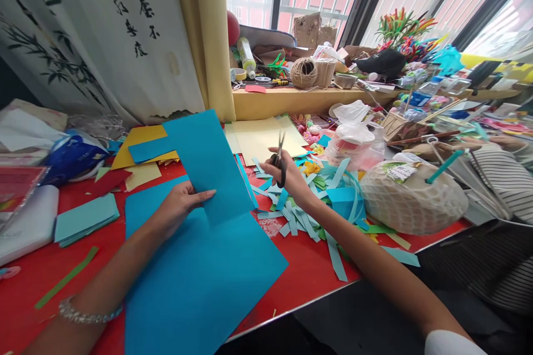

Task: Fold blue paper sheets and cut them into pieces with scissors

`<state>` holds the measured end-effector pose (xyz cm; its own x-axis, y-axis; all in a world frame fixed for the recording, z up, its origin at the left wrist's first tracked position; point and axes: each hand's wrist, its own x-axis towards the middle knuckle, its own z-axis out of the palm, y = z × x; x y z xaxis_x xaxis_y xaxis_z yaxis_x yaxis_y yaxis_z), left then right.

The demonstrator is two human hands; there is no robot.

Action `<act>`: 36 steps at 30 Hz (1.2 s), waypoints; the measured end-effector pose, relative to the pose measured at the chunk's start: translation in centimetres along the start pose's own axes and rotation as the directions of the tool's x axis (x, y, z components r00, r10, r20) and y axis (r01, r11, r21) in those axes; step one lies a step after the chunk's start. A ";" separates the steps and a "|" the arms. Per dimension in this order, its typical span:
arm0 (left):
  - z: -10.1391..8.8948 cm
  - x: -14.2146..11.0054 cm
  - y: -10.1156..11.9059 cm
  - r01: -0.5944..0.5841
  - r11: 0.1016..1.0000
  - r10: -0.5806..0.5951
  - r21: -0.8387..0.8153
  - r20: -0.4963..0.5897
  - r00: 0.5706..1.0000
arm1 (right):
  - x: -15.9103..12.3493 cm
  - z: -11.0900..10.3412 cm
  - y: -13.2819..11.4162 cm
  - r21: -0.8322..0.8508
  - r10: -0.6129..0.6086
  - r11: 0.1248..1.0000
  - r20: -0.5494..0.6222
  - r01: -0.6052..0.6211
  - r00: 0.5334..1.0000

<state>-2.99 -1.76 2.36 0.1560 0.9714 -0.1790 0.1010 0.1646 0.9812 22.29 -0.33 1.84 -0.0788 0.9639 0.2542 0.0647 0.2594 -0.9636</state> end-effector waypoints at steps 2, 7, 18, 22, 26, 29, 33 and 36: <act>-1.3 0.2 0.6 -0.115 0.985 0.099 -0.129 -0.123 0.987 | -0.5 0.1 -0.4 -0.109 -0.003 0.994 0.120 0.017 0.993; -5.1 1.6 1.1 -0.374 0.867 0.214 -0.329 -0.433 0.876 | -3.3 2.1 -1.8 -0.313 0.042 0.931 0.601 0.187 0.798; -2.2 0.4 0.8 -0.007 1.000 0.007 0.011 0.038 0.999 | -2.8 3.8 -2.2 -0.344 0.159 0.939 0.468 0.014 0.869; -0.3 -0.5 0.7 0.045 0.996 -0.062 0.081 0.214 0.975 | -2.0 3.1 -1.2 -0.023 0.149 0.988 0.361 -0.151 0.920; 0.9 -0.8 0.4 -0.005 0.998 -0.006 0.066 0.165 0.986 | -1.8 3.0 -0.5 0.071 0.115 0.987 0.298 -0.142 0.948; 0.8 -0.7 0.2 -0.108 0.989 0.097 0.103 0.108 0.989 | -1.2 2.3 -0.1 -0.010 0.112 0.994 0.166 -0.112 0.980; -0.4 -0.2 0.0 -0.204 0.899 0.262 0.388 -0.103 0.960 | -0.1 0.7 0.4 -0.062 0.106 0.993 0.002 -0.105 0.994; -2.0 0.1 0.2 -0.150 0.644 0.484 0.750 -0.248 0.839 | 0.2 0.4 0.7 -0.132 0.217 0.970 0.108 -0.203 0.970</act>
<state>-4.94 -1.27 2.71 -0.0635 0.9373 0.3428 0.7785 -0.1684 0.6047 21.90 0.00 1.22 -0.1699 0.9851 0.0283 0.2100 0.0643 -0.9756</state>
